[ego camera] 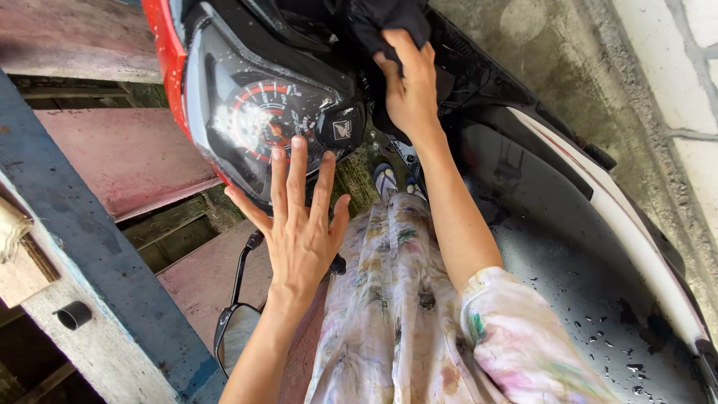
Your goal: Washing and wiping a red and black motorcycle using a cloth and soapy water from a bucket.
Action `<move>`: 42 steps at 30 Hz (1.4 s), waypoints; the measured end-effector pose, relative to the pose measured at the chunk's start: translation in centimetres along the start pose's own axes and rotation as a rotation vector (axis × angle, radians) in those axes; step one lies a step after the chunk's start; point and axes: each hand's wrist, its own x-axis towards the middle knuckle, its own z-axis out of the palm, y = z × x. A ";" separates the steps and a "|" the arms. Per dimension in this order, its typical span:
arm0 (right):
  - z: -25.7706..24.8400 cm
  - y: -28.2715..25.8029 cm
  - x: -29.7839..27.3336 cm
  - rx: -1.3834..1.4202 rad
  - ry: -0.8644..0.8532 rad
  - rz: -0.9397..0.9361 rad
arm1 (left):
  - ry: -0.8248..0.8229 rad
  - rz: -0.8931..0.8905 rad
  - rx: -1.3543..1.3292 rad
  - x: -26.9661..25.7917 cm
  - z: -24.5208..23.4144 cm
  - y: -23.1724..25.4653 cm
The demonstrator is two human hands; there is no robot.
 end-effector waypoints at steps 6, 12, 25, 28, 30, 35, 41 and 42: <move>-0.9 -0.7 1.4 0.039 -0.081 0.032 | 0.003 0.006 0.060 0.3 0.0 -0.1; -2.8 -5.0 5.9 0.020 -0.258 -0.203 | -0.001 -0.014 0.059 0.1 0.5 0.1; 0.3 0.2 1.4 -0.042 -0.110 0.064 | 0.019 -0.016 0.087 -0.1 1.7 0.1; 0.7 2.8 -4.8 0.007 -0.123 0.233 | 0.040 -0.017 0.055 0.0 1.9 0.4; 0.8 1.4 -7.3 0.037 -0.100 0.282 | 0.051 -0.021 0.047 0.0 2.2 0.4; 1.8 -1.1 -11.7 0.099 0.102 0.288 | 0.066 -0.024 0.069 -0.2 2.6 0.4; 3.4 2.6 -5.3 0.046 0.072 0.234 | 0.102 -0.033 0.043 -0.4 3.2 0.6; 3.9 3.2 -3.7 -0.021 0.082 0.137 | 0.102 -0.036 0.060 -0.5 3.4 0.6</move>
